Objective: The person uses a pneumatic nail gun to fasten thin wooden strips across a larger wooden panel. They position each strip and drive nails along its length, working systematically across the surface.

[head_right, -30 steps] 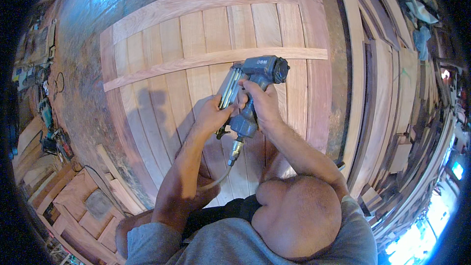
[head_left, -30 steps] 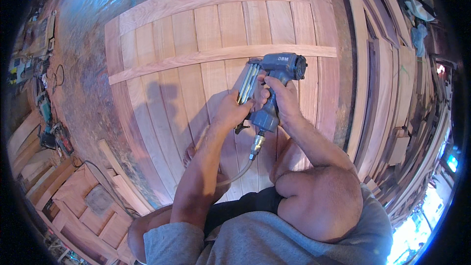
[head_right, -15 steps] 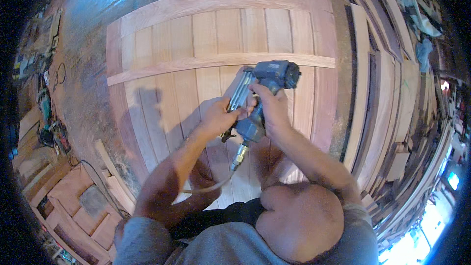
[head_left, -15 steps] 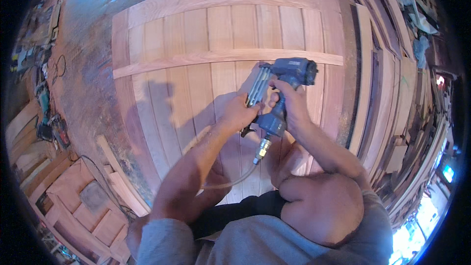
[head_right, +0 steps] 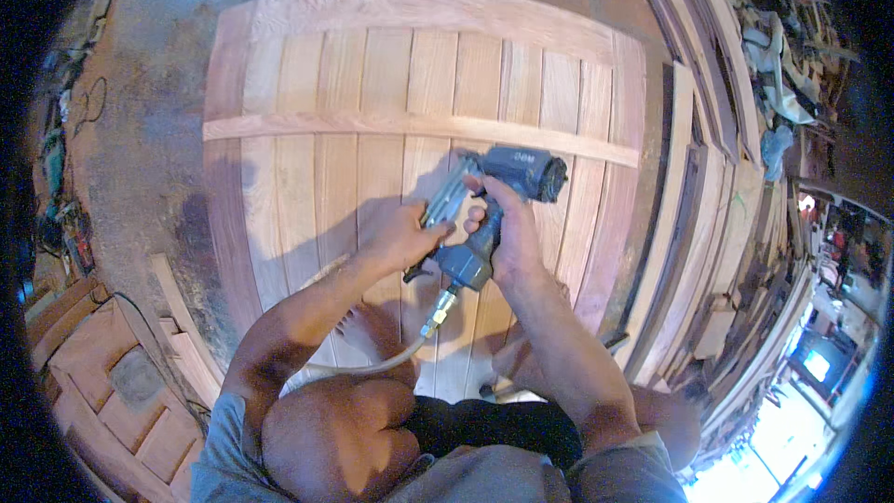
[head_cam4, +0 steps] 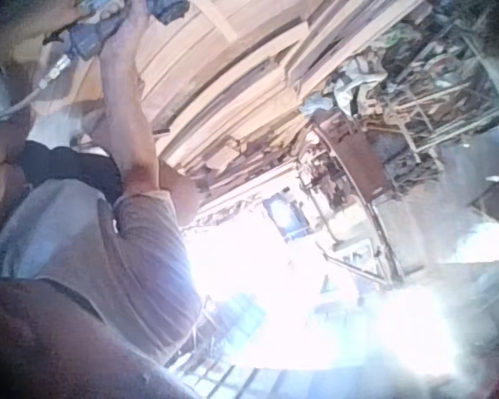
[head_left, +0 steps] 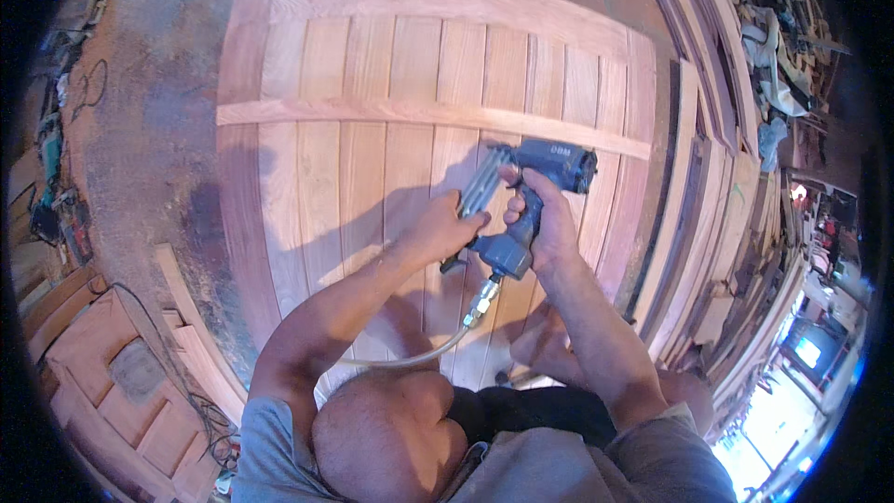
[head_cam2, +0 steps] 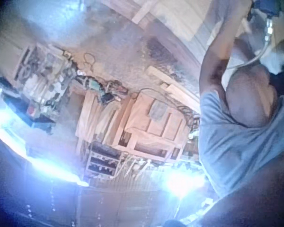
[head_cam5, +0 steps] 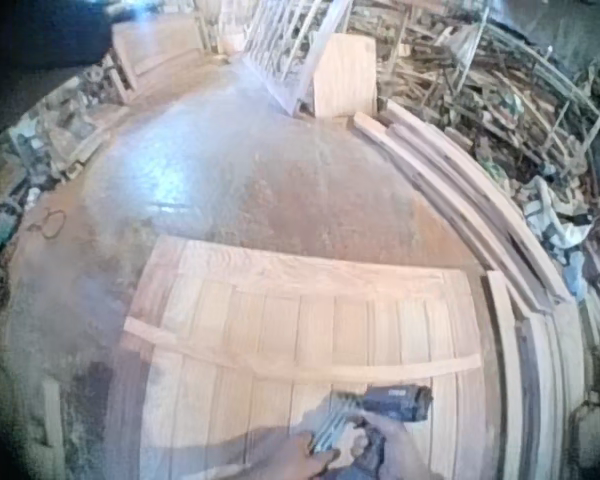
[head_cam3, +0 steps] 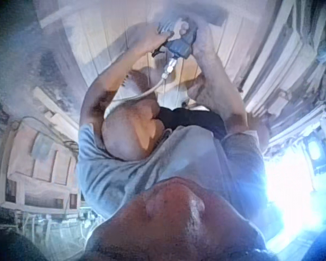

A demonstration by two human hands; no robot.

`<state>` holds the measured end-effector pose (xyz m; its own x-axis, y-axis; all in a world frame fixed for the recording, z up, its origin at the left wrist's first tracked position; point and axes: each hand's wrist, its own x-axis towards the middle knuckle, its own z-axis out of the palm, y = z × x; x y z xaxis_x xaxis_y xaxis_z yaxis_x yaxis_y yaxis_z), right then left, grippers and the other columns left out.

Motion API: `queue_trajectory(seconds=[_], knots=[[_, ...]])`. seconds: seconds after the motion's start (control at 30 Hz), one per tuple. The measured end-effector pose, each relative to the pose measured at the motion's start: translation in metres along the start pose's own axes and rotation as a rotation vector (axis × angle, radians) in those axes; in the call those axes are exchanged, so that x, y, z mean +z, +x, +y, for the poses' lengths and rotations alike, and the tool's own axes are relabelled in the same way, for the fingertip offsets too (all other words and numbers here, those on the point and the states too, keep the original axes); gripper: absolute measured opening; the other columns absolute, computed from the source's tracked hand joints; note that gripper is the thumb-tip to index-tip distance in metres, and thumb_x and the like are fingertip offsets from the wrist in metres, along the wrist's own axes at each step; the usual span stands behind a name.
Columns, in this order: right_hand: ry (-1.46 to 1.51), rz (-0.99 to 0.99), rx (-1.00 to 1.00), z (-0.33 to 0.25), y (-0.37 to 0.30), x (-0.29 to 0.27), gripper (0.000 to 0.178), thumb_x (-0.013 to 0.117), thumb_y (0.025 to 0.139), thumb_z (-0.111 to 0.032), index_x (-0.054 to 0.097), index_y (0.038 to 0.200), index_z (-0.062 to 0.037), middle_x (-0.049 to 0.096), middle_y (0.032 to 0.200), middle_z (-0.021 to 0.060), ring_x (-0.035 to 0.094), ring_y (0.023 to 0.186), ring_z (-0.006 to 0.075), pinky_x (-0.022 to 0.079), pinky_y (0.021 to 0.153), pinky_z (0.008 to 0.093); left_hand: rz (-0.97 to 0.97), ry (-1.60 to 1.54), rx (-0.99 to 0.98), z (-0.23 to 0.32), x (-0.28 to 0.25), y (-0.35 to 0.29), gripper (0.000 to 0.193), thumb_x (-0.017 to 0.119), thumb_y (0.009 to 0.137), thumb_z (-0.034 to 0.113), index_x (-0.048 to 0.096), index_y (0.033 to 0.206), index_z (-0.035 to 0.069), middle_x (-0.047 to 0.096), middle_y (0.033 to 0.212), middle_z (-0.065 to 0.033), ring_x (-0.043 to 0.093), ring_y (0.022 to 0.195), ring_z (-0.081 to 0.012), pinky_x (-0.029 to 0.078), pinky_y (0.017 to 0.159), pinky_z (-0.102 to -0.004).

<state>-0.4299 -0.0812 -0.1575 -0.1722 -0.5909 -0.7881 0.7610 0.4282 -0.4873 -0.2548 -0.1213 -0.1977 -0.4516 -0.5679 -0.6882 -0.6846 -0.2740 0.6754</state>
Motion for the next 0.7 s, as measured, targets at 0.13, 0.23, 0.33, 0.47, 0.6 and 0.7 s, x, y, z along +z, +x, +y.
queue_trajectory(seconds=[0.13,0.23,0.33,0.47,0.6,0.7], knots=[[-0.048,-0.021,-0.069,0.015,0.009,-0.001,0.028,0.063,0.1,-0.018,0.058,0.122,-0.0018,0.071,0.109,0.01,0.055,0.065,0.0081,0.053,0.057,0.0251,-0.01,-0.046,-0.001,-0.018,-0.007,0.007,0.051,0.074,0.09,0.043,0.064,0.105,-0.005,0.071,0.078,-0.0191,0.073,0.075,-0.0311,0.056,0.07,-0.0432],[-0.047,0.005,-0.079,0.018,0.015,0.004,0.027,0.063,0.1,-0.018,0.058,0.121,-0.0019,0.07,0.109,0.0101,0.055,0.065,0.008,0.053,0.057,0.0249,-0.037,-0.078,0.002,-0.019,-0.013,0.013,0.051,0.074,0.09,0.041,0.064,0.106,-0.006,0.07,0.079,-0.0199,0.073,0.076,-0.0307,0.056,0.07,-0.0431],[-0.066,0.043,-0.066,0.017,0.018,0.007,0.027,0.063,0.1,-0.018,0.059,0.12,-0.0019,0.07,0.108,0.0097,0.054,0.064,0.0079,0.053,0.057,0.0252,-0.05,-0.11,-0.015,-0.018,-0.014,0.015,0.052,0.074,0.09,0.04,0.063,0.107,-0.007,0.071,0.082,-0.021,0.073,0.078,-0.0306,0.056,0.071,-0.043],[-0.042,0.06,-0.035,0.015,0.019,0.007,0.027,0.065,0.098,-0.017,0.061,0.119,-0.0011,0.068,0.102,0.0086,0.055,0.063,0.0095,0.052,0.056,0.0275,-0.072,-0.099,-0.046,-0.019,-0.013,0.016,0.053,0.075,0.09,0.04,0.063,0.109,-0.008,0.072,0.085,-0.0207,0.073,0.08,-0.0298,0.056,0.072,-0.0423],[-0.065,0.078,-0.042,0.013,0.021,0.01,0.024,0.066,0.097,-0.016,0.062,0.115,-0.0012,0.067,0.099,0.0081,0.055,0.062,0.0101,0.052,0.055,0.029,-0.082,-0.101,-0.079,-0.019,-0.016,0.019,0.052,0.074,0.087,0.044,0.065,0.105,-0.004,0.073,0.086,-0.0187,0.074,0.085,-0.0319,0.056,0.077,-0.0436],[-0.093,0.168,0.012,0.011,0.022,0.016,0.022,0.065,0.097,-0.015,0.062,0.114,-0.0018,0.067,0.099,0.0081,0.055,0.062,0.0108,0.052,0.055,0.0294,-0.104,-0.062,-0.102,-0.015,-0.021,0.02,0.051,0.074,0.087,0.044,0.065,0.104,-0.004,0.073,0.086,-0.0182,0.073,0.084,-0.0314,0.056,0.075,-0.0427]])
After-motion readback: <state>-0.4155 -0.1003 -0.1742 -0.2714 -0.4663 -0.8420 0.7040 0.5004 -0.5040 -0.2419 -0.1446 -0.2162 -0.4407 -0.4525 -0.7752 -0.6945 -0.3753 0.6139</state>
